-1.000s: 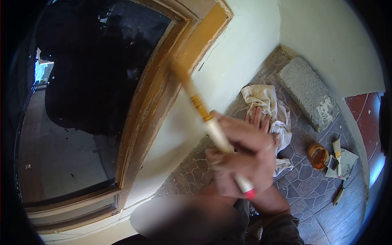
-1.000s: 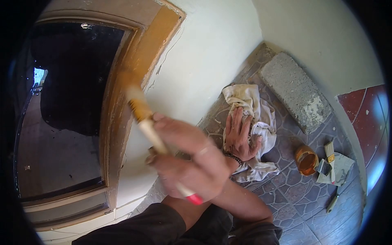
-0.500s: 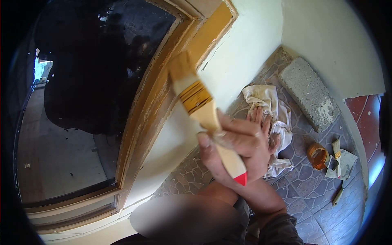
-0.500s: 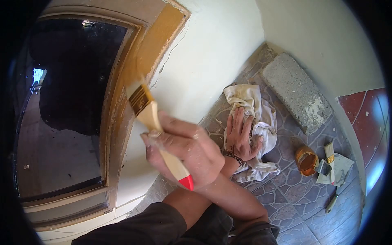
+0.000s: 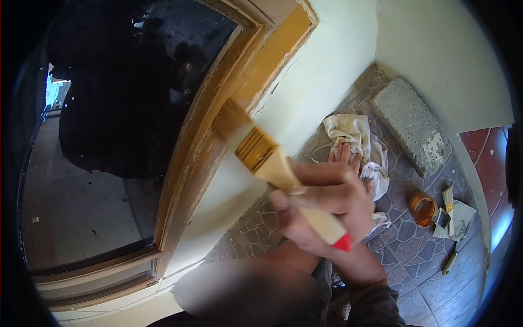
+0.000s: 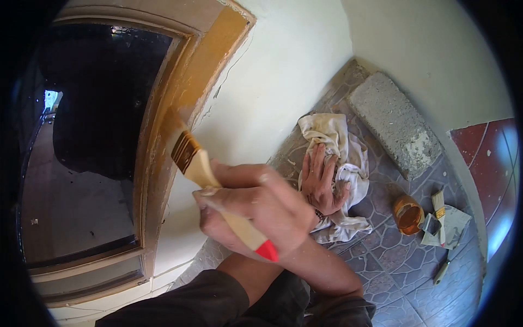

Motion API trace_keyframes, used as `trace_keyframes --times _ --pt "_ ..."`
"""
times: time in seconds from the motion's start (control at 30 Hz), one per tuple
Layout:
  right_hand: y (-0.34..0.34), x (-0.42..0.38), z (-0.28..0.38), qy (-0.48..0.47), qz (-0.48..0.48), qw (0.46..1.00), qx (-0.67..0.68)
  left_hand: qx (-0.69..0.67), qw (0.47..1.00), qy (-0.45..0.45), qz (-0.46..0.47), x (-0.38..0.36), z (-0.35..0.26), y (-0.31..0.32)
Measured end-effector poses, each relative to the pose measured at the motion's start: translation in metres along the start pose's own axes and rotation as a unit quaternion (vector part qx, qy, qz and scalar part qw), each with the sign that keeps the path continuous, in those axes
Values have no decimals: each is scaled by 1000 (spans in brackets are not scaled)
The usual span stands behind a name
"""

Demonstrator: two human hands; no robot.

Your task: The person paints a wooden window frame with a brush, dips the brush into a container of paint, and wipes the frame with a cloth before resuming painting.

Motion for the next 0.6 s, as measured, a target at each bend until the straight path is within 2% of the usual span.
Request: trace_keyframes --times 0.03,0.17,0.2,0.27,0.3,0.37,0.47,0.6 --pt "-2 1 -2 -27 30 998 -42 33 999 -3 4 3 1 1" --pt "2 10 0 -17 58 995 -84 130 991 -11 16 6 1 2" --pt "8 2 -3 -28 61 997 -36 185 982 -15 20 3 -3 -1" --pt "6 3 9 -13 134 990 -51 294 955 -21 27 1 -14 -9" --pt "6 4 9 -13 134 990 -51 346 938 -23 30 0 -19 -14" --pt "-6 4 9 -25 20 999 -6 448 893 -27 35 -4 -29 -23" --pt "-19 13 2 -53 8 996 -68 591 805 -31 43 -10 -43 -35" --pt "-9 12 -9 -82 20 993 -85 753 654 -37 52 -26 -58 -48"
Point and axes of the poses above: each hand's wrist, its own x-axis towards the middle knuckle, its own y-axis out of the palm, z = x × y, the point moved 6 cm from there along x, towards the middle knuckle, and after that the axes turned 13 degrees about z, right-handed, at the moved point
